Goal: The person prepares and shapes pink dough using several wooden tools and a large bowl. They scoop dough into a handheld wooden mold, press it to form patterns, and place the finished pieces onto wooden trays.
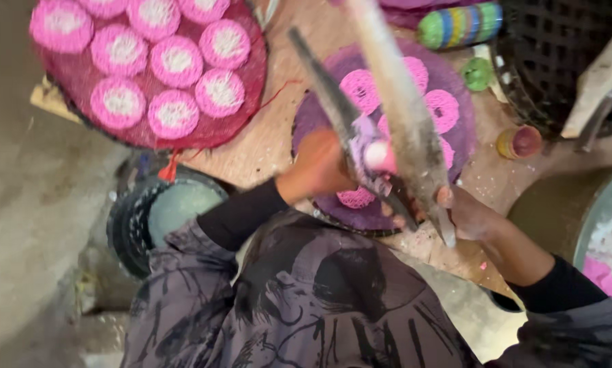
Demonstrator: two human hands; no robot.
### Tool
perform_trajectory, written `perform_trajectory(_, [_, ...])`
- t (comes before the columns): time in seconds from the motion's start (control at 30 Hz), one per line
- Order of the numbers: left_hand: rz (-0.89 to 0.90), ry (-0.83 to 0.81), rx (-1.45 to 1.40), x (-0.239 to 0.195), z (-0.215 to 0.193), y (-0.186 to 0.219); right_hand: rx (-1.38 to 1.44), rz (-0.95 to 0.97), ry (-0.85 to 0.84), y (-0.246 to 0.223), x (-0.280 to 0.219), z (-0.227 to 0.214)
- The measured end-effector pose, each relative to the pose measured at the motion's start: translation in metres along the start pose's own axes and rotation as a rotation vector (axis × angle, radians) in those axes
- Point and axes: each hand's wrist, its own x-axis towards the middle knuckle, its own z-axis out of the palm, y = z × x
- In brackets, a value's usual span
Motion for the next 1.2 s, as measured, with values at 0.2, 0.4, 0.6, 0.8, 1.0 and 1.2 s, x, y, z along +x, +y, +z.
perform_trajectory(0.2, [0.41,0.159,-1.345,0.02,-0.081,-0.068,-0.059,0.097,-0.106,0.0,0.04,-0.036])
perform_trajectory(0.4, [0.805,0.006,-1.891,0.008,-0.06,-0.081,-0.124,0.247,-0.328,-0.003,0.08,-0.05])
perform_trajectory(0.6, [0.544,0.33,-1.858,-0.007,-0.041,-0.095,-0.382,0.201,-0.276,0.004,0.106,-0.04])
perform_trajectory(0.8, [0.471,0.384,-1.9,-0.014,-0.036,-0.112,-0.593,0.037,-0.299,0.019,0.118,-0.035])
perform_trajectory(1.0, [0.401,0.493,-1.873,-0.02,-0.034,-0.114,-0.602,0.058,-0.268,0.014,0.113,-0.018])
perform_trajectory(1.2, [0.186,0.6,-2.115,-0.019,-0.012,-0.103,-0.581,0.273,-0.238,-0.009,0.095,-0.011])
